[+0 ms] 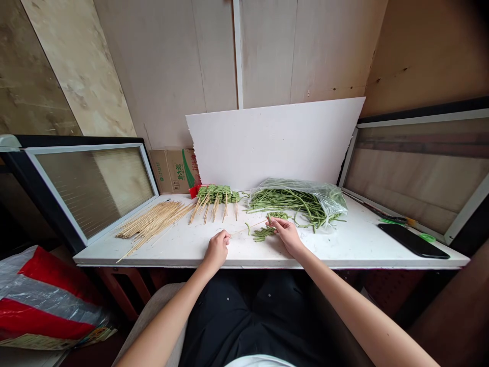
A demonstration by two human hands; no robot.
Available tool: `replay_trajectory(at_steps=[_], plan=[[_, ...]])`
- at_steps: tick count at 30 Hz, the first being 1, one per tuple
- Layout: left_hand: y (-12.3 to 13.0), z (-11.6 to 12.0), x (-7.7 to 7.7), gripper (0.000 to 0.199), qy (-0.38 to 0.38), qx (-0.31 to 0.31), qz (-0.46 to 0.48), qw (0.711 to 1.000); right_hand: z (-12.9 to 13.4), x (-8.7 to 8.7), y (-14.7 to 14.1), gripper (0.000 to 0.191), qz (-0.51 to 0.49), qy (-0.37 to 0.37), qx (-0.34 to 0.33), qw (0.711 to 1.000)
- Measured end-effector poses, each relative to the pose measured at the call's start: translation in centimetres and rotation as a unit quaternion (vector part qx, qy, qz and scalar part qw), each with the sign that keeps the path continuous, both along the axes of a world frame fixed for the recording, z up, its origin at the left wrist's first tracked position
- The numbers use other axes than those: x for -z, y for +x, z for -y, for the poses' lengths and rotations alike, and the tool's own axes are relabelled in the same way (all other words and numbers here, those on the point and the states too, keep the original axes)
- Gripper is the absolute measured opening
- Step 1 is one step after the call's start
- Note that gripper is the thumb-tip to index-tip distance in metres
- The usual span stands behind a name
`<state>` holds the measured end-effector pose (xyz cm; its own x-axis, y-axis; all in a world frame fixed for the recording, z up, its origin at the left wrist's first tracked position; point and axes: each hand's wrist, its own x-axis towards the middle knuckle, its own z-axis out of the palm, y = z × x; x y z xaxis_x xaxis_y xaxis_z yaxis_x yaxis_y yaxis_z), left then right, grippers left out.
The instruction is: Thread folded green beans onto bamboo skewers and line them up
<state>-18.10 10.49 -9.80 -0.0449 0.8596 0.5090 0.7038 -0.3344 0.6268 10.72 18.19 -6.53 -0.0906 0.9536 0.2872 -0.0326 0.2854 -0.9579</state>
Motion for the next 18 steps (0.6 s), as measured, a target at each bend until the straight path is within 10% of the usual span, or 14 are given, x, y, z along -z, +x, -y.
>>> replay_trajectory(at_steps=[18], plan=[[0.22, 0.28, 0.28, 0.031, 0.020, -0.013, -0.014, 1.000, 0.45, -0.52, -0.05, 0.053, -0.011, 0.002, -0.007, 1.000]])
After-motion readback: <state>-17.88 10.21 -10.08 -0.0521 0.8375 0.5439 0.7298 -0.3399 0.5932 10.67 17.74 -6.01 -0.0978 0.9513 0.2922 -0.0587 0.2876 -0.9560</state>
